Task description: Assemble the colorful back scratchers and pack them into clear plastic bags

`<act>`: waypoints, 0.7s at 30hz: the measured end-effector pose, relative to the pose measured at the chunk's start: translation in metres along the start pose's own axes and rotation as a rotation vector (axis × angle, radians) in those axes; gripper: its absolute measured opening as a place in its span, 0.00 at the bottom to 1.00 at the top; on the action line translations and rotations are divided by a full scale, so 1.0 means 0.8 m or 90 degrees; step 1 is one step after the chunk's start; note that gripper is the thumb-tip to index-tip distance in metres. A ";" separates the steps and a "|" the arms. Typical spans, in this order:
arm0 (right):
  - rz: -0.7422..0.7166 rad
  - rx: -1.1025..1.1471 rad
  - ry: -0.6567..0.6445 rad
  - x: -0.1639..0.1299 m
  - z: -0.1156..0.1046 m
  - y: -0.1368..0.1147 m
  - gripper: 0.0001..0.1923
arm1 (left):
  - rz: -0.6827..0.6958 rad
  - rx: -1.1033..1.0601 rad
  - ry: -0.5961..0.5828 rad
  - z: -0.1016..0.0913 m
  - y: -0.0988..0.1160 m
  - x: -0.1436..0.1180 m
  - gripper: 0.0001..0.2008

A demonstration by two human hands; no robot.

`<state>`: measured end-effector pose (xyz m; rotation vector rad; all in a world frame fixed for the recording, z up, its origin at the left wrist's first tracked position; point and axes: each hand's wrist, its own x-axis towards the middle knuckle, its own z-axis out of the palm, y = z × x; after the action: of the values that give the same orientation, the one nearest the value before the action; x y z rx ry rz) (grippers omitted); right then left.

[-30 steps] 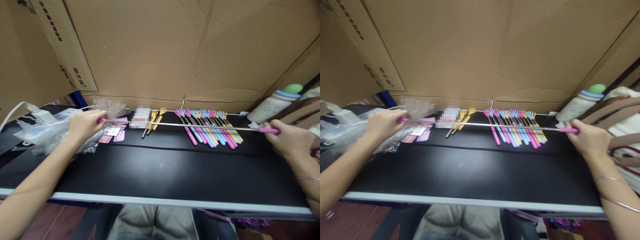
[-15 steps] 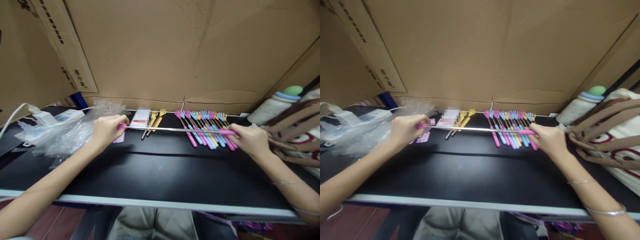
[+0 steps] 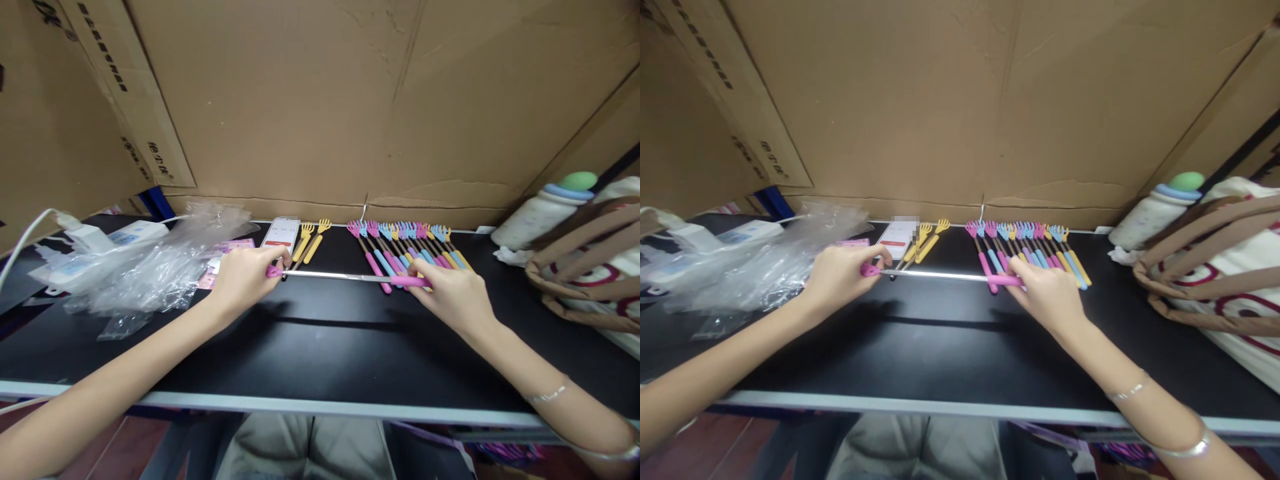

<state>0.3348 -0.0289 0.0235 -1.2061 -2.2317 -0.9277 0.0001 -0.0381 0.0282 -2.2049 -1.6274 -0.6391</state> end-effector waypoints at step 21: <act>-0.015 0.020 -0.111 0.013 -0.006 -0.059 0.21 | 0.002 -0.033 -0.012 0.001 0.031 0.009 0.13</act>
<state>0.2894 -0.0454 0.0174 -1.2929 -2.3913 -0.8216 0.0256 -0.0393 0.0313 -2.2559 -1.6330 -0.6693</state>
